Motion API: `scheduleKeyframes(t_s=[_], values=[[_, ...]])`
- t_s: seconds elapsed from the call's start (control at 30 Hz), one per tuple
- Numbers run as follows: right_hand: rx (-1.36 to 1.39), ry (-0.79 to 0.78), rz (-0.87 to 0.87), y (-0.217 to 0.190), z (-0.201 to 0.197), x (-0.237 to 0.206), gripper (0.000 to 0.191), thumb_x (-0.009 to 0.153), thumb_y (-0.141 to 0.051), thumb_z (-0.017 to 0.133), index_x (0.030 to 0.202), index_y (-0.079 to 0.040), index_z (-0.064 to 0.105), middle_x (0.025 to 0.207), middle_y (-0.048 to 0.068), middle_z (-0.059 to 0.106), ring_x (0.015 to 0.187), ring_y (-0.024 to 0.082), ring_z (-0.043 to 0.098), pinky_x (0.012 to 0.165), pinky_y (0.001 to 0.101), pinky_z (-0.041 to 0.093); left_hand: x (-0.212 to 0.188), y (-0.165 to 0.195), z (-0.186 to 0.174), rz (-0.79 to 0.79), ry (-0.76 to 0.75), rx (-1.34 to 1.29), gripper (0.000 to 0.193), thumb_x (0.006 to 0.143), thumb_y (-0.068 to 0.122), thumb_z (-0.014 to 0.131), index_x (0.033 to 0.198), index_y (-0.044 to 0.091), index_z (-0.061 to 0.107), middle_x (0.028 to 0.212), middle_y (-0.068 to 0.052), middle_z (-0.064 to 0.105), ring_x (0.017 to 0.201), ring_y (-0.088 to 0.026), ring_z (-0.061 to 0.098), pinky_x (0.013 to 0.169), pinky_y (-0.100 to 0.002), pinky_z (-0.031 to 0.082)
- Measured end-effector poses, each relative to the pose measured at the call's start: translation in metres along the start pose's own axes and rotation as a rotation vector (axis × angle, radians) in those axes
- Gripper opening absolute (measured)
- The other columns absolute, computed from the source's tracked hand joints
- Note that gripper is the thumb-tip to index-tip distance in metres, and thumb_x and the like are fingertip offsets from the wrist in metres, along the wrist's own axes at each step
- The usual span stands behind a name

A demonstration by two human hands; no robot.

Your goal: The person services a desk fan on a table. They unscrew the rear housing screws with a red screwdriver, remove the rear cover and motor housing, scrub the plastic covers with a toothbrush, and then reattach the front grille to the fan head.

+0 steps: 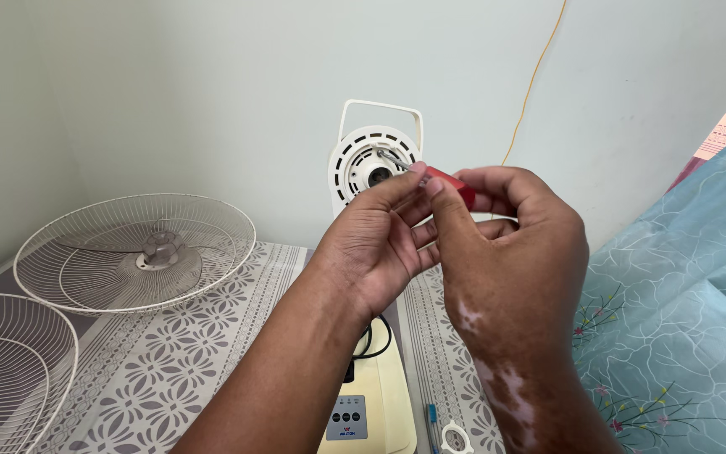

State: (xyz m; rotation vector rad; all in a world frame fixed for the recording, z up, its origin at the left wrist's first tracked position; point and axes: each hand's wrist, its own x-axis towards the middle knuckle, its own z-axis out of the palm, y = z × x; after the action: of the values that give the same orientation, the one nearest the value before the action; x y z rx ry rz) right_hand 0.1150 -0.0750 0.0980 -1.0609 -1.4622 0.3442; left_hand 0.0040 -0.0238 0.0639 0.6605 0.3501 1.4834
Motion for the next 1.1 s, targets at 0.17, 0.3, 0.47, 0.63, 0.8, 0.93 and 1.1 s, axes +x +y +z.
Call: scheduleKeyframes(t_s=[0.17, 0.3, 0.47, 0.63, 0.8, 0.93, 1.1], values=[[0.035, -0.039, -0.224, 0.01, 0.001, -0.002, 0.03, 0.083, 0.0, 0.071, 0.112, -0.002, 0.077, 0.109, 0.008, 0.072, 0.071, 0.006, 0.065, 0.058, 0.0221, 0.057, 0.001, -0.001, 0.008, -0.025, 0.063, -0.013, 0.041, 0.089, 0.038, 0.074, 0.104, 0.002, 0.063, 0.095, -0.012, 0.065, 0.084, -0.022, 0.068, 0.078, -0.039, 0.064], [-0.024, -0.085, -0.193, 0.012, 0.001, 0.0, 0.028, 0.08, -0.002, 0.073, 0.107, -0.002, 0.078, 0.113, 0.01, 0.069, 0.073, 0.007, 0.063, 0.058, 0.0226, 0.056, 0.003, 0.001, 0.009, -0.019, 0.077, -0.086, 0.035, 0.088, 0.027, 0.075, 0.106, 0.0, 0.062, 0.1, -0.014, 0.065, 0.089, -0.021, 0.069, 0.084, -0.041, 0.062], [-0.001, -0.051, -0.077, 0.005, 0.004, 0.0, 0.035, 0.085, -0.019, 0.079, 0.11, 0.0, 0.065, 0.101, 0.008, 0.073, 0.066, 0.007, 0.065, 0.053, 0.0231, 0.054, 0.003, 0.003, 0.005, 0.011, 0.016, -0.018, 0.028, 0.094, 0.023, 0.067, 0.104, -0.003, 0.063, 0.1, -0.018, 0.068, 0.095, -0.026, 0.071, 0.084, -0.044, 0.06], [0.053, -0.026, 0.032, 0.001, 0.004, 0.0, 0.021, 0.091, -0.021, 0.073, 0.098, -0.001, 0.072, 0.08, 0.009, 0.077, 0.062, 0.007, 0.066, 0.052, 0.0243, 0.051, 0.002, 0.003, 0.003, 0.038, -0.033, 0.021, 0.029, 0.095, 0.024, 0.064, 0.108, -0.001, 0.068, 0.104, -0.015, 0.074, 0.096, -0.023, 0.072, 0.085, -0.04, 0.062], [0.067, -0.061, -0.062, 0.006, 0.0, 0.0, 0.024, 0.086, -0.008, 0.07, 0.109, -0.003, 0.073, 0.084, 0.005, 0.076, 0.066, 0.005, 0.07, 0.056, 0.0219, 0.057, 0.001, 0.006, 0.005, -0.039, 0.048, -0.052, 0.044, 0.092, 0.041, 0.067, 0.108, 0.0, 0.061, 0.097, -0.016, 0.067, 0.087, -0.028, 0.072, 0.078, -0.047, 0.064], [0.091, -0.092, -0.16, 0.009, 0.001, 0.001, 0.033, 0.084, -0.003, 0.068, 0.116, -0.001, 0.071, 0.095, 0.005, 0.077, 0.074, 0.006, 0.069, 0.059, 0.0224, 0.059, 0.003, 0.007, 0.009, -0.021, 0.081, -0.022, 0.04, 0.09, 0.03, 0.072, 0.111, -0.002, 0.06, 0.101, -0.016, 0.066, 0.085, -0.031, 0.073, 0.079, -0.046, 0.063], [0.061, -0.044, -0.113, 0.009, 0.004, 0.003, 0.039, 0.085, -0.018, 0.08, 0.112, 0.003, 0.062, 0.098, 0.008, 0.07, 0.072, 0.008, 0.068, 0.053, 0.0244, 0.057, 0.005, 0.006, 0.005, -0.009, 0.038, -0.13, 0.03, 0.095, 0.015, 0.067, 0.113, -0.008, 0.059, 0.108, -0.025, 0.067, 0.095, -0.032, 0.075, 0.086, -0.046, 0.06]])
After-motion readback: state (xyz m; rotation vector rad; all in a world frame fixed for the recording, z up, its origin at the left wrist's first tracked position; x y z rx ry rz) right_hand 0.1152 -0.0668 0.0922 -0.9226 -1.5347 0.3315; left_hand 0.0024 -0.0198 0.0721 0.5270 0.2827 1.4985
